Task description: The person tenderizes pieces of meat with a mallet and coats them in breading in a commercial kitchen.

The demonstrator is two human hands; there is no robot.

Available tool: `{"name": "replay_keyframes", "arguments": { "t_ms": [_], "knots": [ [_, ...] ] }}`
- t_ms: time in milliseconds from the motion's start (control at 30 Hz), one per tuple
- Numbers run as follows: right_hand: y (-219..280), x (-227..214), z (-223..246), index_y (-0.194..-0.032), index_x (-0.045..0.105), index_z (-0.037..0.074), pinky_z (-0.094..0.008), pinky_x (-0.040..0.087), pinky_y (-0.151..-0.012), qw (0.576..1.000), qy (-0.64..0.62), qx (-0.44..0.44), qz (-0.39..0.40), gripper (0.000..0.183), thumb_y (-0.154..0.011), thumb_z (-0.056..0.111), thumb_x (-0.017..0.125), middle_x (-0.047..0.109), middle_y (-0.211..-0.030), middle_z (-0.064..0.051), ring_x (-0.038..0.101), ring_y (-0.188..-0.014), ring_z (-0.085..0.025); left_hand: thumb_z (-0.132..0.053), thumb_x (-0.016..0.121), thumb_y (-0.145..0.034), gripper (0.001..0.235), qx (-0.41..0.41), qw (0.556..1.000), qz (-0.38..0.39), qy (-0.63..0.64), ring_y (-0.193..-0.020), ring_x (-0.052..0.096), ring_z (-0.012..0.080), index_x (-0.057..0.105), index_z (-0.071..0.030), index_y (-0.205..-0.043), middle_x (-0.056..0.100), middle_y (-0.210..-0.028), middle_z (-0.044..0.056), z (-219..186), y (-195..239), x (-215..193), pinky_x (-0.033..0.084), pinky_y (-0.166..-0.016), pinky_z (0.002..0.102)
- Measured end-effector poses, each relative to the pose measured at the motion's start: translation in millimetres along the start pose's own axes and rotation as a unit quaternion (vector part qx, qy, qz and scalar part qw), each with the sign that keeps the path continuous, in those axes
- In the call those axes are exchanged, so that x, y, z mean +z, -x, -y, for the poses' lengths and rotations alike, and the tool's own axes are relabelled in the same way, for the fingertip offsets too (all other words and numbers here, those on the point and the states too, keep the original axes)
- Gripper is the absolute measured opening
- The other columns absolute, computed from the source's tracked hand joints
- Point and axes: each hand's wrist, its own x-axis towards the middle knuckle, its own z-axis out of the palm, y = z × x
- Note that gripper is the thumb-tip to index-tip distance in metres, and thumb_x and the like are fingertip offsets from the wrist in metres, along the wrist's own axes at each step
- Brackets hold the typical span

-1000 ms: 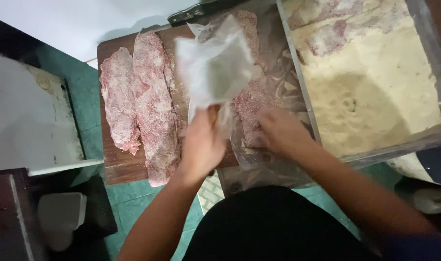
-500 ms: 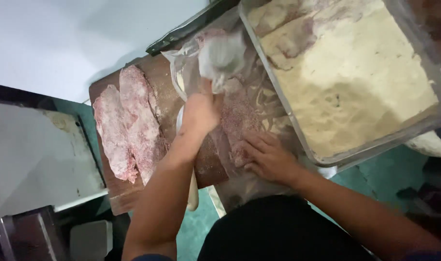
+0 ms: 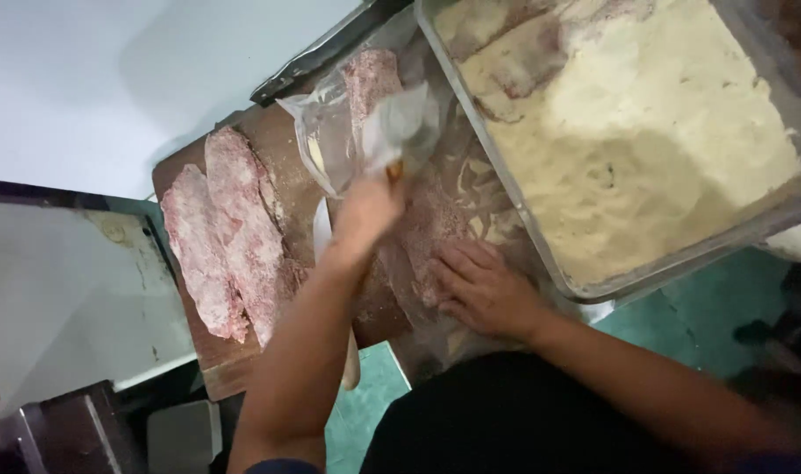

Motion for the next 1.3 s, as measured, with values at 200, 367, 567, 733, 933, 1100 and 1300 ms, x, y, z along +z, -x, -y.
{"name": "replay_keyframes", "arguments": {
  "t_ms": [200, 367, 567, 733, 933, 1100, 1300],
  "knots": [
    [0, -3, 6, -0.13, 0.06, 0.004, -0.053, 0.039, -0.109, 1.0, 0.017, 0.013, 0.012, 0.056, -0.085, 0.035, 0.073, 0.055, -0.141, -0.017, 0.051, -0.132, -0.036, -0.019, 0.042, -0.107, 0.032, 0.028, 1.0, -0.01, -0.006, -0.089, 0.073, 0.0359, 0.063, 0.004, -0.115, 0.072, -0.1, 0.026, 2, -2, -10, 0.058, -0.077, 0.044],
    [-7, -1, -2, -0.131, 0.061, 0.005, -0.051, 0.04, -0.109, 1.0, 0.004, 0.006, 0.016, 0.053, -0.086, 0.031, 0.071, 0.056, -0.142, -0.016, 0.051, -0.131, -0.035, -0.027, 0.051, -0.103, 0.036, -0.06, 0.997, 0.044, -0.003, -0.092, 0.074, 0.0363, 0.064, 0.003, -0.118, 0.073, -0.1, 0.028, -17, 3, -42, 0.058, -0.09, 0.046],
    [-5, -10, 2, -0.128, 0.062, 0.012, -0.055, 0.037, -0.111, 0.999, 0.024, 0.012, 0.025, 0.043, -0.09, 0.03, 0.072, 0.057, -0.142, -0.013, 0.052, -0.132, -0.034, -0.023, 0.062, -0.091, 0.037, 0.078, 0.995, -0.029, -0.057, -0.095, 0.065, 0.0546, 0.065, 0.004, -0.116, 0.067, -0.105, 0.035, 9, 27, 11, 0.052, -0.079, 0.061],
    [4, -7, 4, -0.132, 0.062, 0.01, -0.054, 0.035, -0.112, 0.999, -0.015, 0.005, 0.037, 0.049, -0.085, 0.023, 0.071, 0.058, -0.141, -0.012, 0.053, -0.13, -0.033, -0.018, 0.056, -0.105, 0.017, 0.101, 0.985, -0.127, 0.064, -0.095, 0.07, 0.0441, 0.064, -0.004, -0.112, 0.07, -0.101, 0.024, -47, 67, -36, 0.057, -0.079, 0.052],
    [1, -4, 4, -0.13, 0.062, 0.008, -0.053, 0.037, -0.111, 1.0, -0.009, -0.015, 0.003, 0.052, -0.082, 0.025, 0.074, 0.058, -0.139, -0.015, 0.054, -0.13, -0.037, -0.015, 0.048, -0.098, 0.031, -0.076, 0.989, 0.118, -0.048, -0.069, 0.069, 0.0324, 0.063, -0.012, -0.125, 0.07, -0.084, 0.016, -55, 34, -30, 0.06, -0.06, 0.044],
    [-2, -10, 4, -0.133, 0.062, 0.01, -0.051, 0.039, -0.109, 1.0, -0.014, -0.016, -0.013, 0.047, -0.089, 0.023, 0.073, 0.059, -0.14, -0.012, 0.055, -0.129, -0.034, -0.015, 0.052, -0.1, 0.026, 0.047, 0.998, -0.019, -0.038, -0.07, 0.067, 0.0267, 0.06, 0.003, -0.117, 0.067, -0.097, 0.021, 54, 22, 46, 0.061, -0.061, 0.041],
    [2, -9, 6, -0.134, 0.061, 0.008, -0.052, 0.039, -0.107, 1.0, -0.008, -0.017, 0.024, 0.059, -0.078, 0.023, 0.074, 0.058, -0.14, -0.014, 0.055, -0.127, -0.034, -0.014, 0.04, -0.11, 0.032, 0.059, 0.997, -0.014, -0.05, -0.064, 0.066, 0.0228, 0.059, 0.005, -0.128, 0.065, -0.086, 0.016, -20, 25, -28, 0.058, -0.054, 0.039]
  ]
}}
